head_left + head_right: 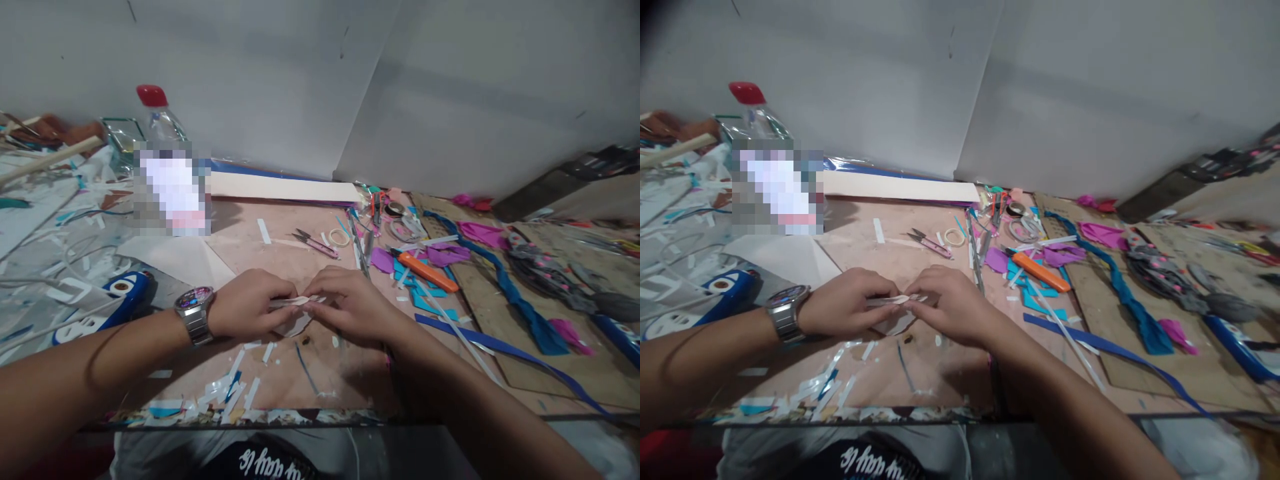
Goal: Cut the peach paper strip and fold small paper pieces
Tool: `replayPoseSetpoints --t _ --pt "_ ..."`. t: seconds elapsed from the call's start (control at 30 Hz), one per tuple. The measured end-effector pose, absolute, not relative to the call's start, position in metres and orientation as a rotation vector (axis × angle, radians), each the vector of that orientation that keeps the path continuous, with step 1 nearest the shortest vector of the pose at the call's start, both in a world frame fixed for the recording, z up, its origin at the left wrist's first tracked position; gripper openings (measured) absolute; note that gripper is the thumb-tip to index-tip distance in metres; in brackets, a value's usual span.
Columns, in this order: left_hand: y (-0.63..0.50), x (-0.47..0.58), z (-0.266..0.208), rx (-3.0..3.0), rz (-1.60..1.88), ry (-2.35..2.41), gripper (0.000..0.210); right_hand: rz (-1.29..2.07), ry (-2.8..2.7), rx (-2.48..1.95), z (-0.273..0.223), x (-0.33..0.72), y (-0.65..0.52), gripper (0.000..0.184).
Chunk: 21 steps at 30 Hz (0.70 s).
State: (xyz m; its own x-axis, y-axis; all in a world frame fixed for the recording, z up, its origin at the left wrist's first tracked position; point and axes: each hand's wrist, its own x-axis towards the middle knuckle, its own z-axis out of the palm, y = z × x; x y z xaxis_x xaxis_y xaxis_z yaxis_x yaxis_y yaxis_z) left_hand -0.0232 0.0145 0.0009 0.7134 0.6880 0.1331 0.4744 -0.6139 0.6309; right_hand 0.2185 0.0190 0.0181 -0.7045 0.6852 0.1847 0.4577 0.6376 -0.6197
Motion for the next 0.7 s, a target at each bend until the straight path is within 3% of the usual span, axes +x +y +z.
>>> replayPoseSetpoints --t 0.23,0.43,0.7 --pt "0.0152 -0.0249 0.0098 2.177 0.496 0.884 0.046 0.764 -2.412 -0.944 0.0203 0.2192 0.0200 0.017" --pt "0.0165 -0.0236 0.0116 2.145 0.485 0.936 0.025 0.757 -2.433 -0.924 0.0199 0.2197 0.0203 0.016" --pt "0.0129 -0.0240 0.0105 2.199 0.471 0.930 0.027 0.692 -2.455 -0.864 0.0194 0.2187 0.0206 0.018"
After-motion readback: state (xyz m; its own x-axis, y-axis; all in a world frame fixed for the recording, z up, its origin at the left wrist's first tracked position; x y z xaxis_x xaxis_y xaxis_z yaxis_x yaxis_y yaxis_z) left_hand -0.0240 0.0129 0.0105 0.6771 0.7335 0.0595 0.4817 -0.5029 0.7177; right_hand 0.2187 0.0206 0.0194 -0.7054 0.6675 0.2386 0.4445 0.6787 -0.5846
